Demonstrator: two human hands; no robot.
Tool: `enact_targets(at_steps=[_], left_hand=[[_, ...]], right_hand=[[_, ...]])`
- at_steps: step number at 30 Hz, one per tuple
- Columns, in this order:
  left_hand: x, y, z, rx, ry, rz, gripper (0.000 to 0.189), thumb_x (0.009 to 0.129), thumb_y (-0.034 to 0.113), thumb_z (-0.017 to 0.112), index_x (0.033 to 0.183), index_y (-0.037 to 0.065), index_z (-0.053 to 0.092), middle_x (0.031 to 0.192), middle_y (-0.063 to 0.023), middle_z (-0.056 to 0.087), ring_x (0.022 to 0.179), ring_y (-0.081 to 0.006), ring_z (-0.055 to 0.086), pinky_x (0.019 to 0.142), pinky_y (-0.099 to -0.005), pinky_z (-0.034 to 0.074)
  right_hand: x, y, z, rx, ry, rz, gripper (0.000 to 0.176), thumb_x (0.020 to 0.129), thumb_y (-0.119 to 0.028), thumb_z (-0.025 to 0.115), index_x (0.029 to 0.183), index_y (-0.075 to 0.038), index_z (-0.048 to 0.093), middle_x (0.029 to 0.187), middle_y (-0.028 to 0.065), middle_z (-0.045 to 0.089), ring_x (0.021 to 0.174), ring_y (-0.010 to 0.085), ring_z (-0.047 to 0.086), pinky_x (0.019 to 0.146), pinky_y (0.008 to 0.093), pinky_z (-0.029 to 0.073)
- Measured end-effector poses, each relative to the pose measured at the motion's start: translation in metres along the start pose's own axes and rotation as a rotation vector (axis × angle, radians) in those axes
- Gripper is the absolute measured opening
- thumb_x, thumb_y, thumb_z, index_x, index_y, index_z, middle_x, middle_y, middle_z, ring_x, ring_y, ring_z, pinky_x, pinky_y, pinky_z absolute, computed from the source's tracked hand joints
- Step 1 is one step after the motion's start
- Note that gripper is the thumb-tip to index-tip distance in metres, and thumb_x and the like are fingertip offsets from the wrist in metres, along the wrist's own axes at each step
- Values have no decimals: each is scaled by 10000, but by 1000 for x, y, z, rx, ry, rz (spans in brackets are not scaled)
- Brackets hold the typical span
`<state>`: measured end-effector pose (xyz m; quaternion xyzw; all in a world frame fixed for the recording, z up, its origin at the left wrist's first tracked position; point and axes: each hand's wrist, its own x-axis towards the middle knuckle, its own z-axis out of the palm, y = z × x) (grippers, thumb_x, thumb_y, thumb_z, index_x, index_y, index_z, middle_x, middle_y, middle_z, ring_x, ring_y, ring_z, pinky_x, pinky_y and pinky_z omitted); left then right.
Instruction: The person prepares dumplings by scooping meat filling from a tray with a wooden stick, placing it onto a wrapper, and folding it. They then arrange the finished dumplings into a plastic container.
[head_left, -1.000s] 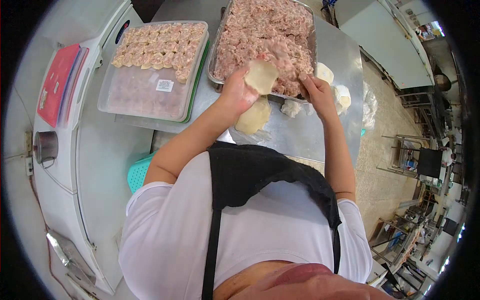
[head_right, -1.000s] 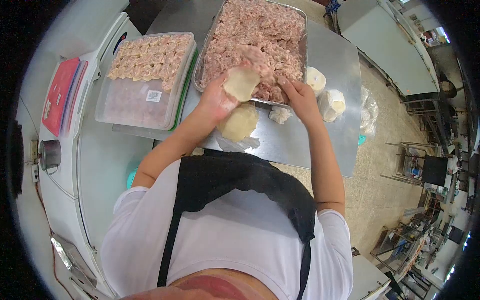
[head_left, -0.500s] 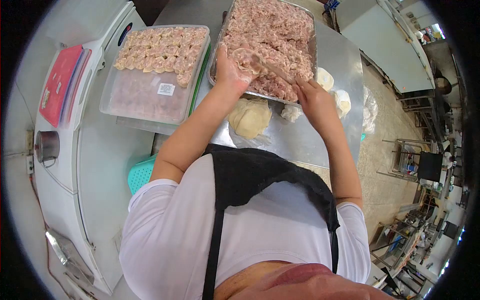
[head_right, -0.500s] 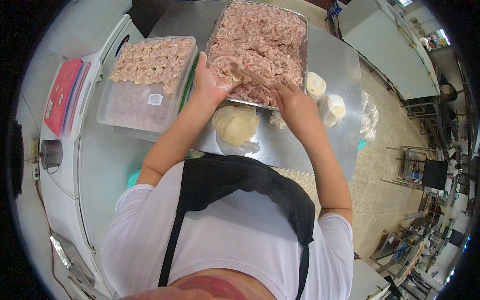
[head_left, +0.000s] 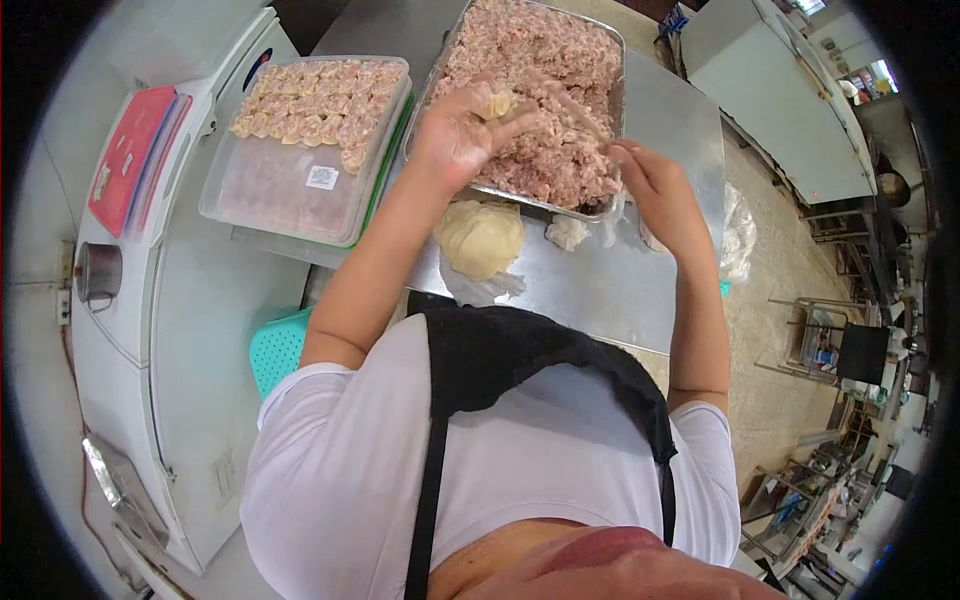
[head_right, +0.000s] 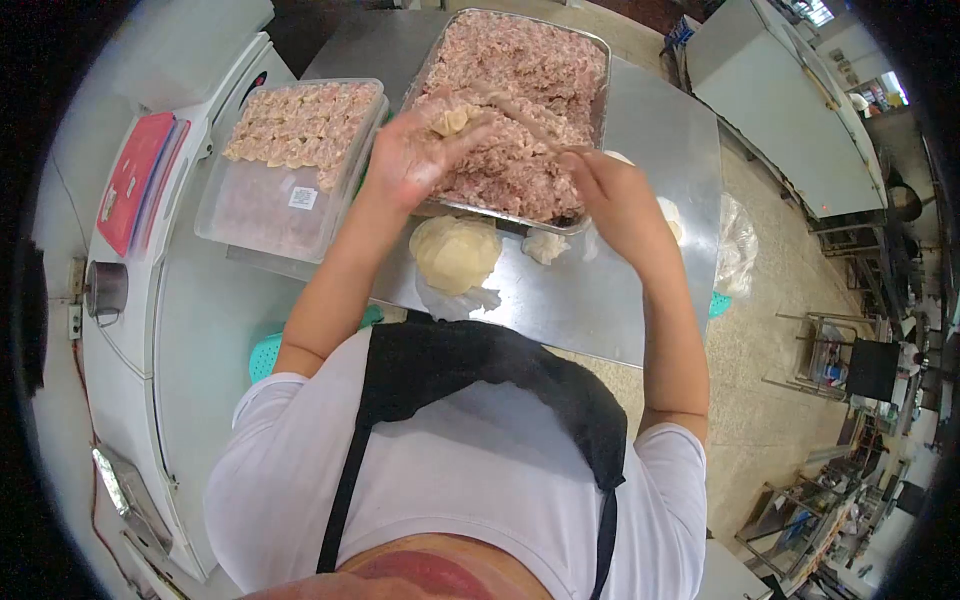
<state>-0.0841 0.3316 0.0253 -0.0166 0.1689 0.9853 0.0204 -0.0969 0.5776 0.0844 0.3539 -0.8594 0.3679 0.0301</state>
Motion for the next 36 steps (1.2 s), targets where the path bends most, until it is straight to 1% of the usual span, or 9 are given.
enact_targets(at_steps=[6, 8, 12, 14, 17, 26, 31, 34, 36], left_hand=[[-16, -6, 25, 1194, -206, 213, 862, 783, 64, 701, 1500, 149, 230, 1312, -153, 496, 1091, -236, 591, 991, -373, 460], [-9, -11, 21, 1719, -336, 696, 752, 757, 86, 723, 1430, 120, 390, 1240, -94, 556, 1011, -184, 602, 923, -313, 479], [-8, -6, 35, 1664, -530, 314, 596, 746, 136, 755, 1301, 94, 544, 1174, -76, 607, 1000, -191, 600, 908, -336, 469], [-7, -4, 42, 1601, -418, -225, 509, 739, 206, 777, 1202, 70, 615, 1133, -109, 634, 1046, -204, 579, 958, -351, 427], [-18, -6, 59, 2001, -520, -52, 531, 732, 244, 790, 1189, 47, 605, 1142, -108, 628, 1052, -185, 568, 922, -328, 439], [1, -18, -5, 1767, -140, -181, 393, 774, 271, 753, 1057, 44, 602, 1004, -73, 621, 894, -146, 580, 810, -280, 466], [-24, -13, 22, 1768, -94, -12, 608, 757, 319, 761, 1257, 85, 505, 1110, -124, 625, 856, -249, 656, 770, -375, 502], [-30, -20, 37, 1768, -357, 542, 508, 751, 318, 760, 1165, 82, 582, 1034, -134, 650, 860, -299, 655, 800, -393, 491], [-32, -14, 47, 1878, -422, 392, 421, 748, 288, 767, 1072, 67, 614, 988, -101, 663, 853, -248, 650, 786, -365, 488]], right_hand=[[-11, 16, -28, 175, -329, 406, 309, 979, -243, 500, 1067, 10, 654, 711, 92, 559, 640, 126, 475, 618, 286, 434], [-18, 0, -41, 168, -324, 351, 297, 971, -236, 517, 1063, 9, 658, 741, 108, 589, 656, 149, 515, 633, 294, 447], [-27, 14, -28, 109, -202, 6, 307, 968, -228, 543, 1150, 6, 624, 867, 117, 677, 727, 145, 577, 679, 290, 469], [-28, 30, -14, 137, -218, -29, 301, 947, -222, 564, 1137, 1, 632, 926, 155, 673, 803, 236, 614, 727, 326, 484], [-21, 70, -3, 128, -248, -100, 300, 924, -219, 584, 1131, -9, 640, 970, 186, 669, 862, 331, 647, 766, 365, 501], [-30, 99, 30, -149, -108, -83, 304, 929, -269, 555, 1194, -130, 610, 915, 174, 642, 831, 362, 629, 724, 425, 505], [-33, 114, -12, -427, -322, 173, 301, 942, -265, 553, 1153, -72, 647, 954, 183, 664, 827, 324, 650, 731, 392, 501], [-38, 86, -36, 17, -137, 261, 314, 939, -290, 559, 1091, -40, 671, 947, 174, 684, 801, 257, 655, 722, 348, 506], [-38, 58, -42, 239, -186, 232, 345, 949, -292, 559, 1115, -4, 652, 1026, 165, 687, 830, 213, 651, 762, 307, 492]])
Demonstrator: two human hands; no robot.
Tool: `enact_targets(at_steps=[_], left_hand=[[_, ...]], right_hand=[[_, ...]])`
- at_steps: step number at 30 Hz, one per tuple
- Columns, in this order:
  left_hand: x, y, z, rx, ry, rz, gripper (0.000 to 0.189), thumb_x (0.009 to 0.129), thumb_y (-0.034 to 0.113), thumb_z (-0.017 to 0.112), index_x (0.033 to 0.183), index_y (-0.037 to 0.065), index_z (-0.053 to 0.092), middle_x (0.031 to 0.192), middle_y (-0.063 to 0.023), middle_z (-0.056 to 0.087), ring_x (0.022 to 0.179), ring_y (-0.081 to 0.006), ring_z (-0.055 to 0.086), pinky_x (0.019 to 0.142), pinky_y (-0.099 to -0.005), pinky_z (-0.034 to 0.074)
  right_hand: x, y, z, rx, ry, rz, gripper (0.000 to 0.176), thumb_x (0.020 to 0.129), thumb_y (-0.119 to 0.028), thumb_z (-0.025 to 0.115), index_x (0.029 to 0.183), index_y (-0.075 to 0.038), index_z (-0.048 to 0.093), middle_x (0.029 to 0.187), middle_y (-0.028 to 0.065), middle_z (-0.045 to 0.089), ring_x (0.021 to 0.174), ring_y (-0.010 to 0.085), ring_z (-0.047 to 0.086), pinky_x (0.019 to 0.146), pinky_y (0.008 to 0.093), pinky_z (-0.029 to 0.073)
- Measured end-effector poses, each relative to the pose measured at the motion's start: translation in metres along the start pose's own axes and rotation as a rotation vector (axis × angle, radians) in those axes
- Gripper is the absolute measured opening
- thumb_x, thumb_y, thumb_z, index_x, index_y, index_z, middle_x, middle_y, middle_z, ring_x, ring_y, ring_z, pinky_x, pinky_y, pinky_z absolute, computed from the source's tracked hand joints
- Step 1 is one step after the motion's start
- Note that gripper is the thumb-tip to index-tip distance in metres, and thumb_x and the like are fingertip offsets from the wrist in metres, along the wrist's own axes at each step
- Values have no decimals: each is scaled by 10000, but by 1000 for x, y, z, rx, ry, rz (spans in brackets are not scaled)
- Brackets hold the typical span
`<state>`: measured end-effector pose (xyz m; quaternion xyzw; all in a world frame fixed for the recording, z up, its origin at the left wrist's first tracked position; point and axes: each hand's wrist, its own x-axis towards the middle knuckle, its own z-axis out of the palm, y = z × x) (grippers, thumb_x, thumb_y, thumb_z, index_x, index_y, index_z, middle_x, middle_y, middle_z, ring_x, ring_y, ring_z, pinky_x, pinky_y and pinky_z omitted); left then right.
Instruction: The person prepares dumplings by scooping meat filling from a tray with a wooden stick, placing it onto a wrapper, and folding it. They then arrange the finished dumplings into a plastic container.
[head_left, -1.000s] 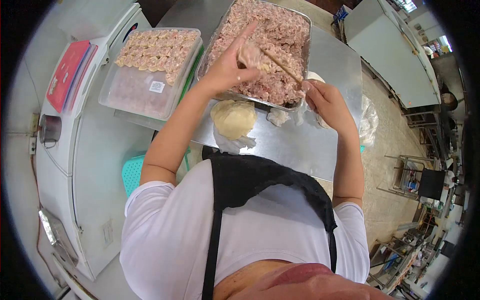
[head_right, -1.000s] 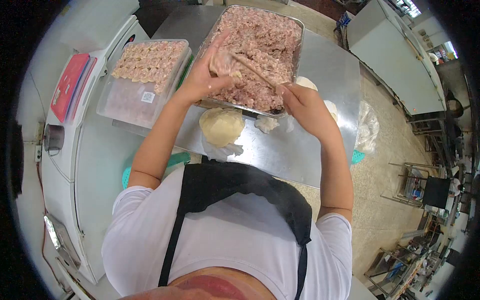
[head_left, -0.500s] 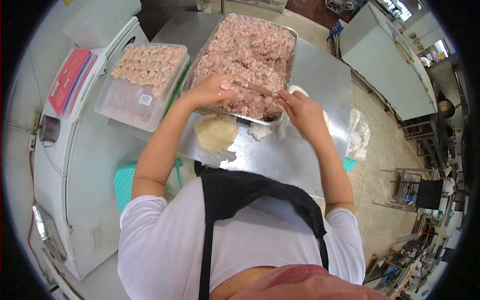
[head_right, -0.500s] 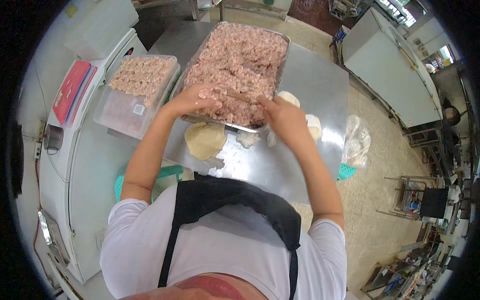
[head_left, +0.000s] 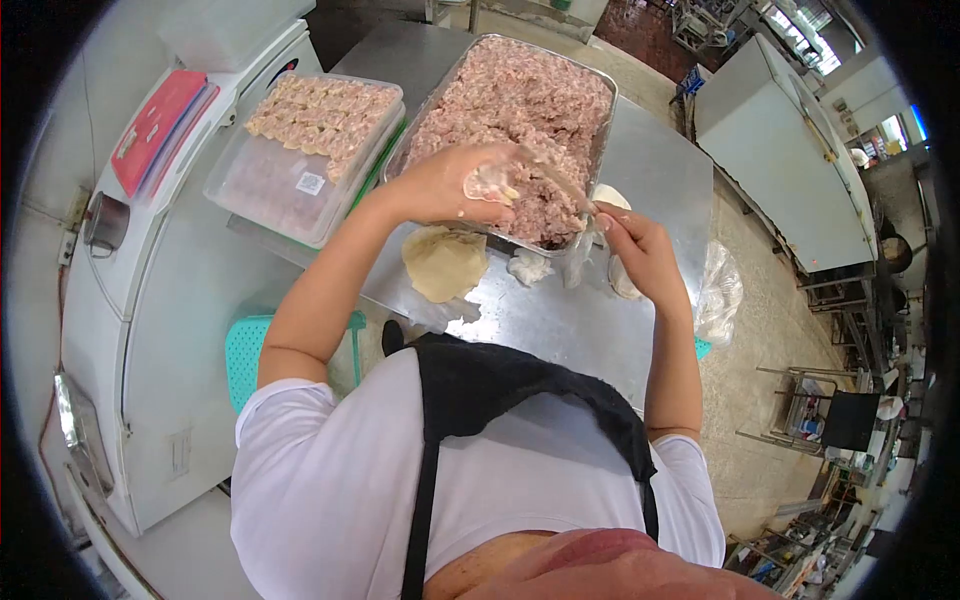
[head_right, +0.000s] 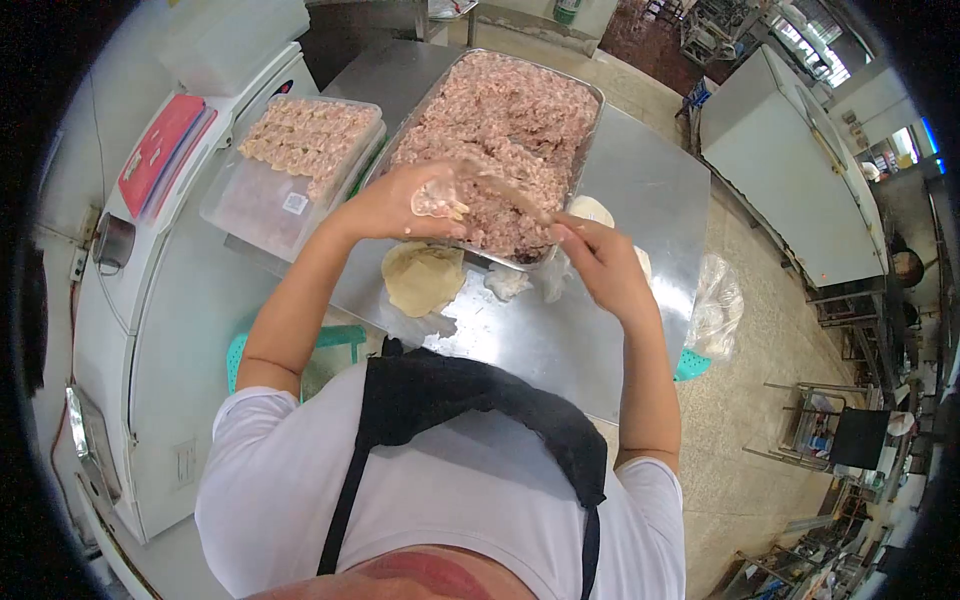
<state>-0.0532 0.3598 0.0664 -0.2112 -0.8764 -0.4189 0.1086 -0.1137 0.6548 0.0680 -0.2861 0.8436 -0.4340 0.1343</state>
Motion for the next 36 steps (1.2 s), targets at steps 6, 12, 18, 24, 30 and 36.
enact_targets(at_steps=[6, 12, 18, 24, 30, 36], left_hand=[[-2, 12, -3, -299, -318, -64, 270, 746, 208, 761, 938, 44, 665, 904, -59, 683, 837, -171, 638, 762, -328, 481], [-16, -13, -29, -331, -84, -35, 291, 723, 165, 750, 969, 35, 663, 932, -67, 662, 878, -172, 602, 808, -323, 462], [-40, -33, -66, -164, -260, -108, 342, 693, 218, 777, 943, 24, 649, 927, -102, 655, 900, -219, 610, 831, -340, 460], [-66, -53, -117, -193, -113, -80, 436, 726, 281, 781, 1029, 21, 607, 1025, -121, 639, 974, -231, 595, 857, -344, 451], [-105, -61, -157, -138, 35, -122, 566, 732, 288, 802, 1199, 70, 569, 1146, -100, 613, 1054, -212, 568, 890, -337, 447], [-119, -93, -187, -101, -77, -80, 558, 709, 365, 793, 1156, 83, 611, 1014, -133, 665, 921, -279, 619, 800, -374, 474]], right_hand=[[15, -17, 13, -145, -88, -165, 289, 933, -239, 596, 1100, -13, 660, 1050, 161, 685, 896, 231, 660, 790, 329, 493], [5, -45, 40, -116, 45, -153, 255, 927, -199, 590, 1075, -5, 663, 1026, 187, 671, 905, 314, 649, 788, 354, 496], [28, -77, 69, -251, -79, -348, 270, 901, -210, 611, 1131, -75, 649, 972, 151, 673, 864, 324, 644, 753, 371, 504], [38, -141, 129, -688, 230, -407, 179, 878, -239, 636, 1034, -161, 674, 766, 83, 607, 699, 298, 627, 593, 405, 492], [46, -180, 125, -331, 222, -233, 245, 915, -204, 595, 1088, -51, 676, 906, 155, 664, 767, 278, 653, 678, 339, 500], [64, -187, 198, -362, 78, -266, 237, 910, -220, 596, 1042, -34, 662, 935, 192, 652, 825, 364, 634, 734, 394, 501]])
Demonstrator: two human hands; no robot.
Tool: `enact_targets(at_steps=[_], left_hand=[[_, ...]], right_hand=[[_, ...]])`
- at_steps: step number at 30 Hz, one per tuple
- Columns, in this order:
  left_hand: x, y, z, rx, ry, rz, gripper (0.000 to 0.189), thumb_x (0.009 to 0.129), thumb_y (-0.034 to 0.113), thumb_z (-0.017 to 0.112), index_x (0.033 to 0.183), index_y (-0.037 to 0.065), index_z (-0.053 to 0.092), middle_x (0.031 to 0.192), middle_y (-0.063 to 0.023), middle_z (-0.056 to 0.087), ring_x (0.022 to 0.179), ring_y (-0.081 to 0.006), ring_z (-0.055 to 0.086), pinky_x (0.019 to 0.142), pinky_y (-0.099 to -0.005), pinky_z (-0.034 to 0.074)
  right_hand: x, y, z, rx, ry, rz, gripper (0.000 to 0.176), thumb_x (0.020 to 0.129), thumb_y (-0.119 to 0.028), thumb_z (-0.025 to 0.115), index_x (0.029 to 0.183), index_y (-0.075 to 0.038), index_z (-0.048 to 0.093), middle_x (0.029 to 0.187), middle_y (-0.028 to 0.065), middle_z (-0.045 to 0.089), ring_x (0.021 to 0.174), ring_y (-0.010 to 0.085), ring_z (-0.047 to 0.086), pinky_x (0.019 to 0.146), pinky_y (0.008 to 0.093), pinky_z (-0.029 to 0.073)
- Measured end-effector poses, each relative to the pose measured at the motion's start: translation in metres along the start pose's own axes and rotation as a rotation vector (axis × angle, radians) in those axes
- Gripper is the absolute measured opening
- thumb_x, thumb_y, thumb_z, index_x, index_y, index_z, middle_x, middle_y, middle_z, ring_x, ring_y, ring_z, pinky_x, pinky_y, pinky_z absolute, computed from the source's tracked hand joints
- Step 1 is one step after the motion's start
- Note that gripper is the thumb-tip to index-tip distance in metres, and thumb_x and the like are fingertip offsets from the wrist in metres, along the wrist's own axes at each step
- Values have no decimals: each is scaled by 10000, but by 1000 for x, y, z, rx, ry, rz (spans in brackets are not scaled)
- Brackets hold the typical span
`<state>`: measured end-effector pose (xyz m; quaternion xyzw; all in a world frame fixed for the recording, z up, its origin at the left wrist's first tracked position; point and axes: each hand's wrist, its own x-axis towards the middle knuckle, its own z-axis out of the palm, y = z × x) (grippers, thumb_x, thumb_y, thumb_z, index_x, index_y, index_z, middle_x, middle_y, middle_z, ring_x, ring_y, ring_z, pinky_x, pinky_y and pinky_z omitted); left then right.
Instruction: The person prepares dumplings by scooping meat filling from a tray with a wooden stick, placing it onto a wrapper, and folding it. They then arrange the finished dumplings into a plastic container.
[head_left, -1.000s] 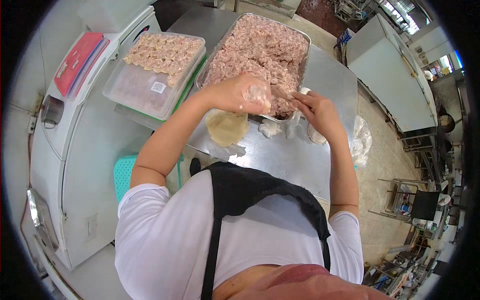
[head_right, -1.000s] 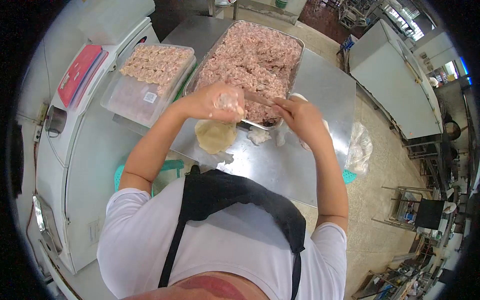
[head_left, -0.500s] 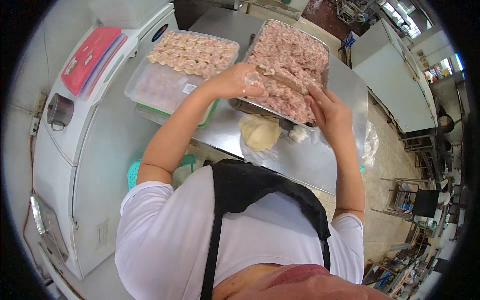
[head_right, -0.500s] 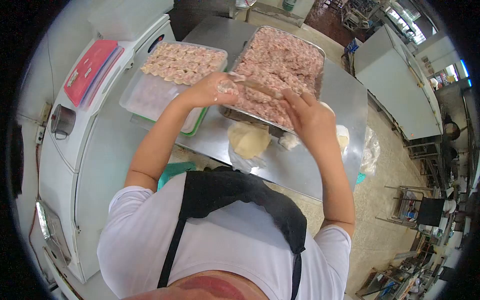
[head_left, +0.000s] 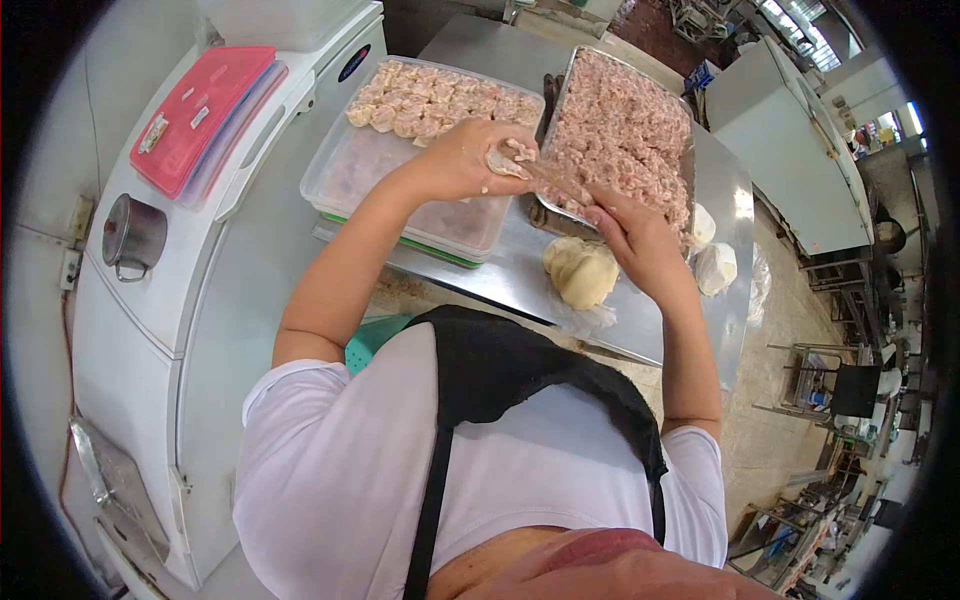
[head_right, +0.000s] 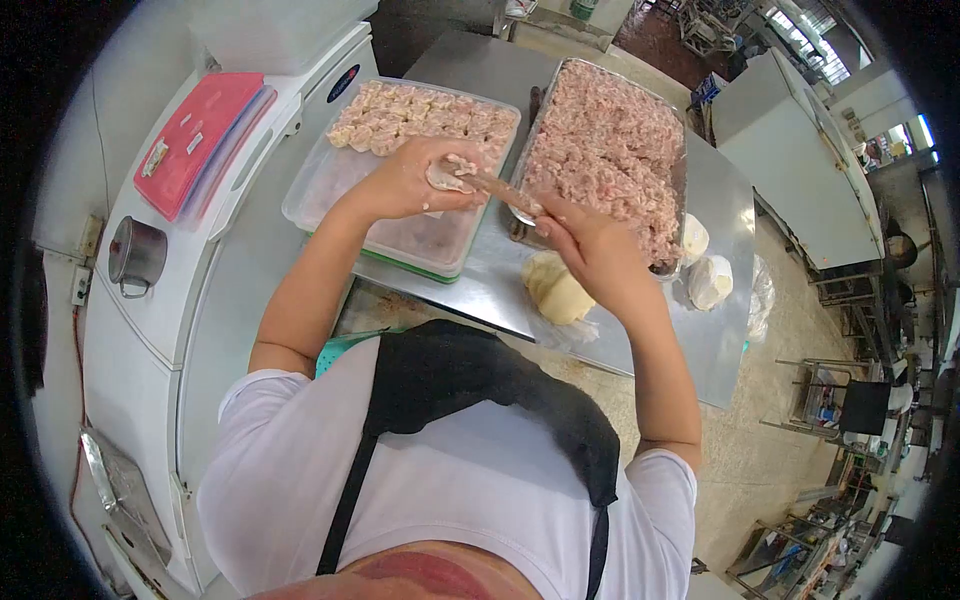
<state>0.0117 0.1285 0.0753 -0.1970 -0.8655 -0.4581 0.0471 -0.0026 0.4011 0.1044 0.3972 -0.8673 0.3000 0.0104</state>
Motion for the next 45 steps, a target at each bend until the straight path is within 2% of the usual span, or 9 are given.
enact_targets(at_steps=[5, 10, 12, 24, 27, 30, 38, 42, 45], left_hand=[[-40, -26, -41, 239, 151, -44, 552, 709, 204, 785, 1207, 71, 589, 1122, -117, 610, 1043, -246, 590, 905, -337, 468], [-85, -117, -58, 372, 302, -290, 575, 719, 186, 722, 1260, 78, 556, 1215, -162, 580, 1089, -288, 568, 932, -368, 456], [-89, -127, -55, 384, 337, -364, 572, 722, 210, 701, 1262, 93, 556, 1215, -185, 582, 1127, -315, 546, 940, -386, 445], [-35, -64, 21, 312, 182, -311, 737, 768, 217, 693, 1421, 125, 364, 1108, -210, 630, 944, -388, 622, 802, -449, 500], [-23, -81, 43, 360, 120, -370, 779, 801, 246, 683, 1465, 110, 298, 1202, -219, 591, 984, -391, 604, 862, -433, 475], [-18, -89, 55, 341, 210, -157, 787, 796, 199, 687, 1461, 69, 287, 1244, -239, 560, 1063, -404, 573, 910, -451, 450], [-25, -92, 22, 31, -5, -331, 797, 799, 60, 594, 1498, 217, 244, 1359, -182, 513, 1024, -262, 614, 911, -317, 464], [-26, -104, 5, 275, 34, -427, 785, 796, 33, 559, 1496, 208, 250, 1383, -170, 496, 1018, -271, 617, 917, -326, 462], [-25, -115, 6, 9, -48, -393, 785, 777, -1, 518, 1493, 193, 263, 1435, -164, 438, 1170, -294, 550, 1006, -338, 411]], right_hand=[[-22, 21, 5, 81, 183, 160, 266, 921, -152, 574, 1128, 4, 635, 1082, 162, 671, 951, 263, 651, 845, 324, 478], [-91, 66, 18, 466, 306, 540, 291, 955, -216, 561, 1138, -5, 642, 707, 0, 572, 582, 67, 510, 525, 204, 392], [-110, 62, 22, 623, 449, 716, 300, 976, -266, 532, 1145, -45, 643, 630, -65, 429, 486, 5, 342, 430, 173, 242], [-127, 63, 20, 633, 545, 755, 309, 984, -266, 518, 1153, -29, 624, 641, -63, 430, 485, 7, 329, 417, 179, 232], [-132, 63, 16, 587, 522, 760, 311, 989, -269, 512, 1155, -30, 620, 633, -54, 426, 460, 11, 321, 401, 185, 234], [-143, 70, 10, 576, 524, 772, 311, 990, -266, 511, 1156, -28, 622, 634, -55, 424, 461, 10, 321, 401, 185, 231], [-159, 89, 6, 613, 524, 791, 309, 976, -289, 535, 1138, -49, 642, 641, -67, 436, 501, 5, 336, 427, 175, 234], [-154, 85, 7, 603, 550, 790, 316, 976, -287, 535, 1157, -50, 638, 640, -68, 435, 504, 2, 334, 429, 173, 238], [-157, 86, 11, 624, 553, 782, 309, 973, -281, 542, 1159, -56, 642, 640, -69, 437, 504, 1, 332, 431, 171, 237]])
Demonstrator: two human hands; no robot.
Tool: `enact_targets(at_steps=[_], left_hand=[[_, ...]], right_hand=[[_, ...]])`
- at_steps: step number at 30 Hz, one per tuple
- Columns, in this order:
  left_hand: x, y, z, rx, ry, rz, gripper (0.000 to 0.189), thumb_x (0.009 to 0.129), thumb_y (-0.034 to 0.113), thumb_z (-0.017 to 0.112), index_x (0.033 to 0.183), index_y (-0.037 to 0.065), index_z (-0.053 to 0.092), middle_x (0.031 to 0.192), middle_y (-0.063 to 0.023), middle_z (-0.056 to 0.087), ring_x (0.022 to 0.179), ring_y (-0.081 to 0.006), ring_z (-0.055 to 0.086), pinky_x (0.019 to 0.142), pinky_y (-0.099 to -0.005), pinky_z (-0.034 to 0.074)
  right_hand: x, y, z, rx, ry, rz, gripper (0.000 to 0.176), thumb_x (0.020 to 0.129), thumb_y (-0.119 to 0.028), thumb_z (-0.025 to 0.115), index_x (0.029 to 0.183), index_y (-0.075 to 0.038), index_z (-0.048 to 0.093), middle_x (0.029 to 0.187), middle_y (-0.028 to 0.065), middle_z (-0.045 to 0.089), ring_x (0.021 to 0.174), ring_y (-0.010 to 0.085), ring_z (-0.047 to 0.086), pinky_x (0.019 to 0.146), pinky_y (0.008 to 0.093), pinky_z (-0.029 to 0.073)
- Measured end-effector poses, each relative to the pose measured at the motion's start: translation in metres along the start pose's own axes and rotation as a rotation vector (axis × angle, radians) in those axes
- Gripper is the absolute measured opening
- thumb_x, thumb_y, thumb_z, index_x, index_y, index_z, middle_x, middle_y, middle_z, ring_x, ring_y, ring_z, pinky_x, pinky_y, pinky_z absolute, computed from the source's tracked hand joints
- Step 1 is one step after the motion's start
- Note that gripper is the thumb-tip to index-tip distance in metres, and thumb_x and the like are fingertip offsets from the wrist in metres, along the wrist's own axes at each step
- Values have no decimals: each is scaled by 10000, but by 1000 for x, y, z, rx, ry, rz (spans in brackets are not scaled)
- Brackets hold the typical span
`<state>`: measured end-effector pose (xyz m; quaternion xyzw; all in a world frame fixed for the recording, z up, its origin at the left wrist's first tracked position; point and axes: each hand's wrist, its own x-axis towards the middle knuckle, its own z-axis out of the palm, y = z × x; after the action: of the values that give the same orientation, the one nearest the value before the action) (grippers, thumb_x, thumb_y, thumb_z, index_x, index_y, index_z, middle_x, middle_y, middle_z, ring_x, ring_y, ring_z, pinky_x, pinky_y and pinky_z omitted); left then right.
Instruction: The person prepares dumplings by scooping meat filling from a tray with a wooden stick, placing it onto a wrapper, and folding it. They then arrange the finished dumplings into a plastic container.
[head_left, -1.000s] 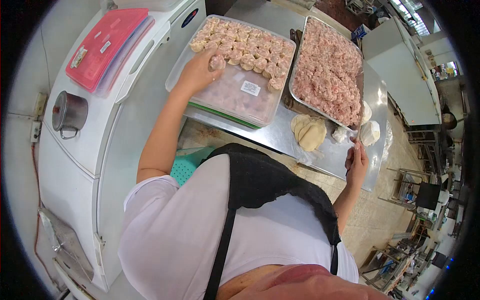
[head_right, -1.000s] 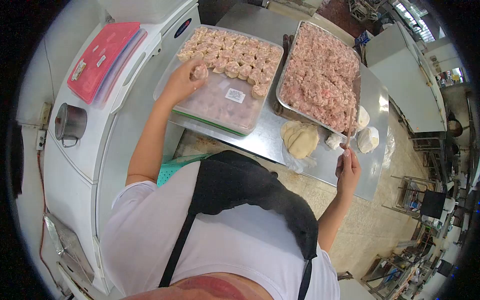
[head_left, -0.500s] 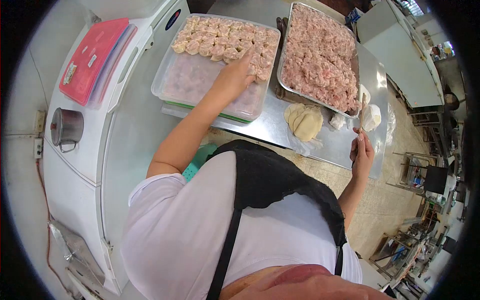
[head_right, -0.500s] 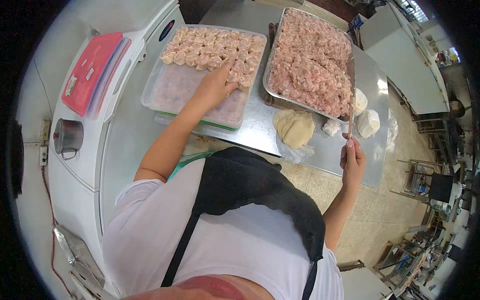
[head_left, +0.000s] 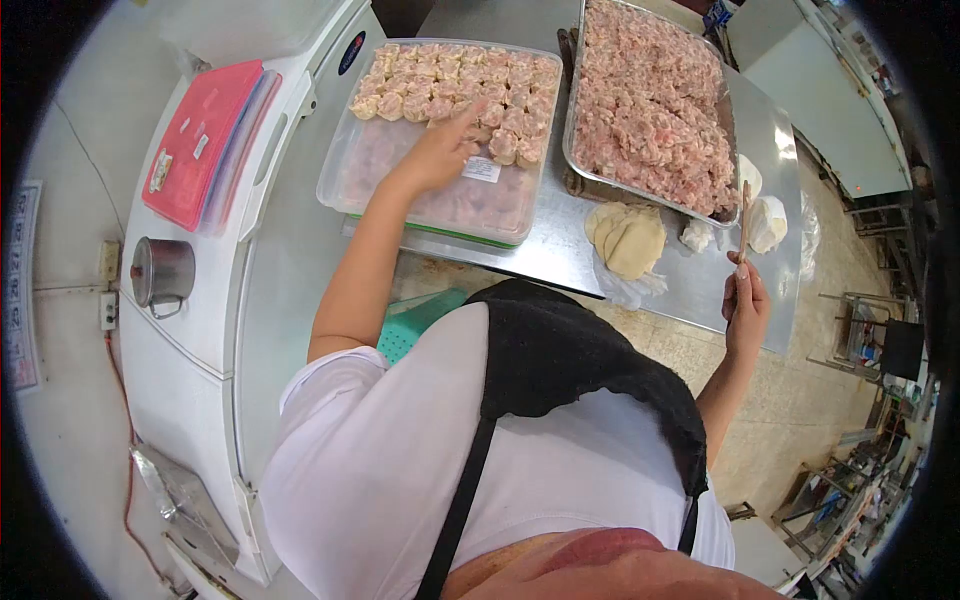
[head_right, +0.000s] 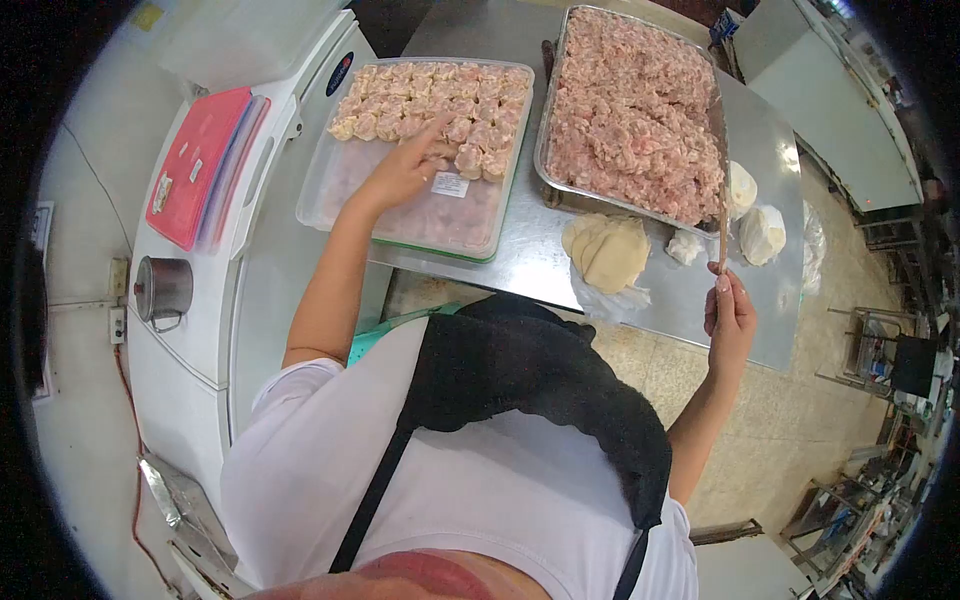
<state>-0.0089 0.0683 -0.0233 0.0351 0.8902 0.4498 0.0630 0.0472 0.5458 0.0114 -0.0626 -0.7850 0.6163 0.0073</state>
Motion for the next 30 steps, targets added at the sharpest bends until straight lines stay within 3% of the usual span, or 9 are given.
enact_targets(at_steps=[6, 12, 16, 19, 20, 21, 25, 27, 30], left_hand=[[6, -3, -17, 134, 159, 115, 757, 779, -7, 485, 1488, 163, 277, 1476, -164, 372, 1400, -282, 301, 1139, -351, 248], [3, 5, -6, 182, 85, 78, 693, 810, 28, 466, 1473, 118, 284, 1407, -240, 425, 1296, -358, 426, 1089, -388, 324], [2, 6, 3, 178, 127, 184, 650, 817, 33, 470, 1450, 105, 338, 1342, -248, 486, 1231, -383, 477, 1046, -402, 362], [-15, 47, 14, 270, 224, 197, 570, 831, 45, 488, 1395, 99, 424, 1277, -227, 539, 1164, -371, 525, 996, -399, 404], [-21, 63, 17, 385, 334, 232, 513, 842, 56, 507, 1353, 95, 484, 1232, -208, 574, 1116, -354, 558, 962, -392, 432], [-25, 80, 25, 387, 324, 243, 513, 842, 56, 507, 1353, 95, 484, 1232, -208, 574, 1116, -354, 558, 962, -392, 432], [-24, 136, 98, -2, 116, 319, 291, 870, 101, 569, 1154, 60, 622, 1026, -126, 615, 901, -246, 598, 834, -349, 477], [-10, 137, 152, 11, -27, 429, 260, 846, 89, 604, 1103, 56, 623, 1005, -139, 603, 900, -297, 591, 836, -381, 474], [5, 119, 223, 126, -99, 479, 244, 803, 84, 658, 1045, 58, 632, 989, -126, 590, 942, -325, 561, 865, -395, 457]], right_hand=[[-10, 6, 3, 17, 33, 28, 317, 976, -290, 536, 1161, -55, 640, 640, -82, 425, 505, -2, 320, 439, 174, 219], [-2, -5, 10, -80, 76, 35, 334, 1003, -304, 481, 1170, -49, 616, 612, -86, 357, 493, 10, 287, 433, 189, 208], [34, -15, -9, -357, -158, -91, 321, 1002, -309, 462, 1085, -67, 655, 626, -33, 403, 571, 66, 369, 509, 231, 306], [64, -34, -22, -655, -92, -231, 317, 983, -324, 487, 997, -65, 670, 624, 59, 512, 571, 169, 505, 550, 314, 412], [79, -35, -33, -1026, -83, -365, 319, 962, -340, 509, 941, -65, 669, 678, 92, 563, 623, 235, 557, 597, 362, 447], [93, -37, -43, -1398, -78, -498, 328, 941, -356, 530, 884, -64, 667, 732, 126, 613, 674, 301, 609, 645, 411, 483], [130, -57, -59, -1458, -281, -482, 341, 908, -377, 551, 806, -69, 657, 823, 120, 651, 739, 339, 625, 670, 454, 497], [148, -45, -58, -1299, -326, -806, 345, 918, -364, 546, 787, -62, 650, 781, 121, 629, 729, 332, 608, 647, 428, 486], [179, -1, -54, -1288, -382, -861, 344, 926, -360, 533, 786, -68, 649, 784, 119, 633, 737, 329, 617, 646, 430, 494]])
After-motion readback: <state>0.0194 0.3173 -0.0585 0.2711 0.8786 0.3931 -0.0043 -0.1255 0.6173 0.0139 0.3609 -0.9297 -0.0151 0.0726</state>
